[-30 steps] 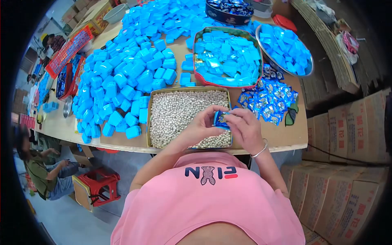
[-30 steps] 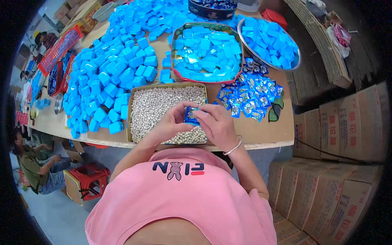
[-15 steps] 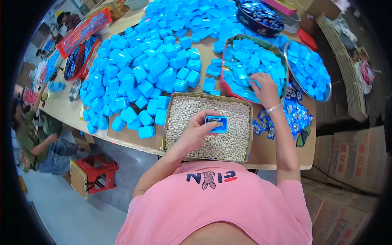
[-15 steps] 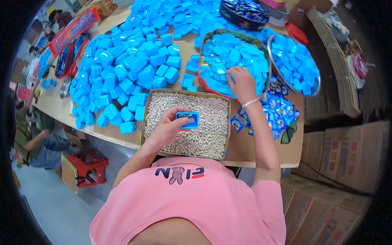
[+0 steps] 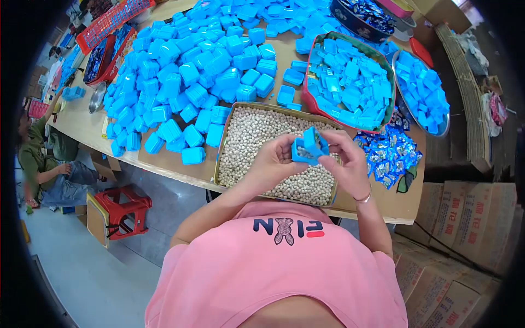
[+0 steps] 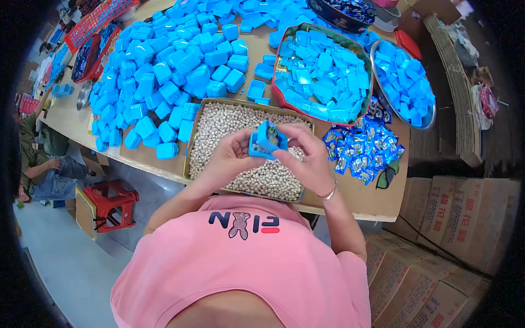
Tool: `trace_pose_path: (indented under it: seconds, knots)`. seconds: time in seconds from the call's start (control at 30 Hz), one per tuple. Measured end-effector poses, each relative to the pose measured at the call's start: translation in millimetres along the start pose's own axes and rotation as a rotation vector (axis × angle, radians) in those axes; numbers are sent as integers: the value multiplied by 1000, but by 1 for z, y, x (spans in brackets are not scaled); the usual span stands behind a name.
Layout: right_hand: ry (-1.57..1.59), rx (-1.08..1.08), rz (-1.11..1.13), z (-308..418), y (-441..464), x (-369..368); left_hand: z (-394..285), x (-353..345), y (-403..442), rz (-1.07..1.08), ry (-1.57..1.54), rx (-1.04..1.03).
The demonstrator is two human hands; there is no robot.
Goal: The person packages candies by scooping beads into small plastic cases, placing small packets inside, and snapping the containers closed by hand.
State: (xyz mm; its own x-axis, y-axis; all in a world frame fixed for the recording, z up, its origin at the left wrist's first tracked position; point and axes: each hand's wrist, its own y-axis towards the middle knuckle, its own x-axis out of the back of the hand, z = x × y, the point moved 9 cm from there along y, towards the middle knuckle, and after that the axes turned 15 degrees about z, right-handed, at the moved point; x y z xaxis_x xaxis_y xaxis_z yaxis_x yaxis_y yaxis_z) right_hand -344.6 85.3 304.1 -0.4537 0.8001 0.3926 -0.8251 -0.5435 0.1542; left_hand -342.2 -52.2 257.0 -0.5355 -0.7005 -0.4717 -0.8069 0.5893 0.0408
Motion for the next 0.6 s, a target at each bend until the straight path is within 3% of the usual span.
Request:
trace_pose_path:
  seconds: [0.13,0.27,0.6]
  knots:
    - [356,-79,-57,-15,-7,3,4,-4,-2,19,29,53]
    - [-108,45,87,23,-5,-5,-1,-9,-8,54,99,37]
    - [-308,97,72,46,-6,-12,-14,-11,-16,56,214,-44]
